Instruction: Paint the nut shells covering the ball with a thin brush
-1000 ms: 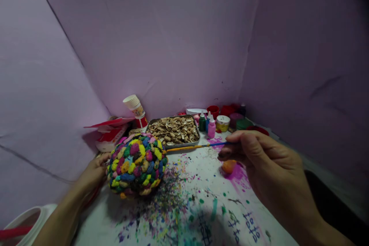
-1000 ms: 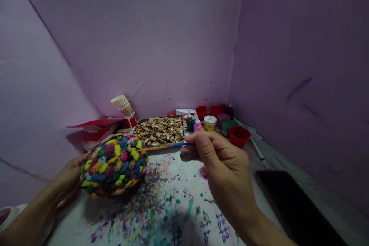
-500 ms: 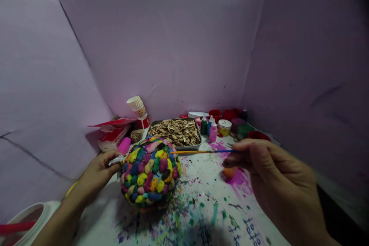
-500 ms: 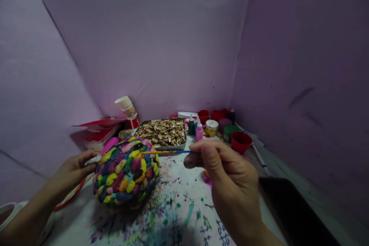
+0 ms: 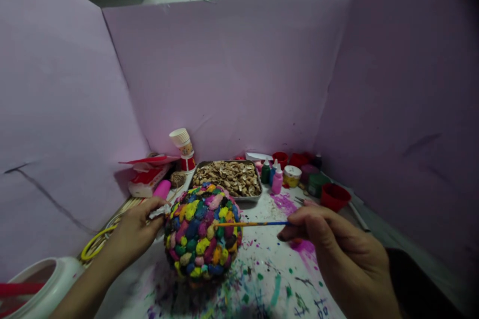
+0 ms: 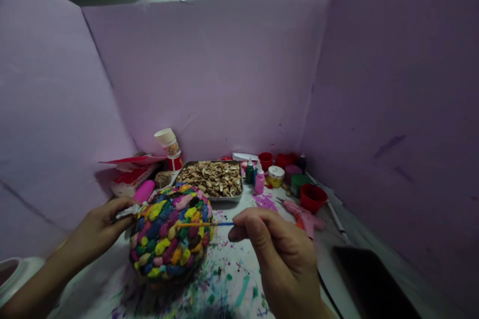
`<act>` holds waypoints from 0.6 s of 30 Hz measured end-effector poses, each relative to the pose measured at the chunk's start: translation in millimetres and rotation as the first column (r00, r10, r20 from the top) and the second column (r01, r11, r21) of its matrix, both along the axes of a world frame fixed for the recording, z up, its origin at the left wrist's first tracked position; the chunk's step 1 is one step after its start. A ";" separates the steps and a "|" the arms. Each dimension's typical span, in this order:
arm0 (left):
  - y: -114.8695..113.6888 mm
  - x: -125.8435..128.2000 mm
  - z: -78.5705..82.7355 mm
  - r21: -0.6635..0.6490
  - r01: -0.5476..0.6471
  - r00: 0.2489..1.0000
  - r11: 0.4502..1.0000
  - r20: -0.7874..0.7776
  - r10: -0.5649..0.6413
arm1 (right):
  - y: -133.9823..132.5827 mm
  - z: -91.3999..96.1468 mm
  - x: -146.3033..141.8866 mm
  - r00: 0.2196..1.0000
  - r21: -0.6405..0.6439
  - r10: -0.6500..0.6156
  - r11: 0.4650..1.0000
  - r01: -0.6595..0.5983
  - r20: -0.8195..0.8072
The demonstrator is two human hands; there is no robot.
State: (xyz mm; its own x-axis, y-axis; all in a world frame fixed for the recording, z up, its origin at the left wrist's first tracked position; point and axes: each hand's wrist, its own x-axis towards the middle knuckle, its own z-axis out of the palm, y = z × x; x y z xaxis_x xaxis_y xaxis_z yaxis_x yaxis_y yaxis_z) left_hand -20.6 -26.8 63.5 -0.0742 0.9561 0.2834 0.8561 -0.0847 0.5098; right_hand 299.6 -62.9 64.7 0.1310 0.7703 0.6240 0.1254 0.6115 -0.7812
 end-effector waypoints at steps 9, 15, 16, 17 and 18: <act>-1.2 -0.4 -4.6 0.006 0.006 1.000 1.000 0.030 -0.006 | 4.1 -11.7 -7.6 0.988 -0.138 0.038 0.989 -0.059 -0.146; -1.1 1.2 -3.6 -0.002 0.000 1.000 1.000 0.028 0.000 | 29.1 -19.8 -11.4 0.846 -0.399 0.034 0.871 -0.285 -0.531; -0.9 1.2 -3.7 -0.003 -0.001 1.000 1.000 0.025 0.001 | 32.0 -19.6 -12.9 0.823 -0.420 0.008 0.858 -0.297 -0.568; -0.6 1.1 -3.8 -0.001 -0.002 1.000 1.000 0.022 0.002 | 34.3 -19.3 -14.5 0.803 -0.439 -0.022 0.846 -0.302 -0.595; -0.3 1.0 -4.1 -0.001 0.000 1.000 1.000 0.022 0.000 | 36.0 -19.0 -16.3 0.786 -0.458 -0.052 0.836 -0.303 -0.616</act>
State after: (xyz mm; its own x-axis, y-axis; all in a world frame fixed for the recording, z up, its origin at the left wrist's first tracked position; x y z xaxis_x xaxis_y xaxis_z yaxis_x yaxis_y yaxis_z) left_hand -19.6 -27.1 59.4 -0.0807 0.9563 0.2810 0.8444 -0.0842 0.5290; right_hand 283.3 -26.9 45.7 0.2057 0.9781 -0.0330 -0.5076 0.0778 -0.8581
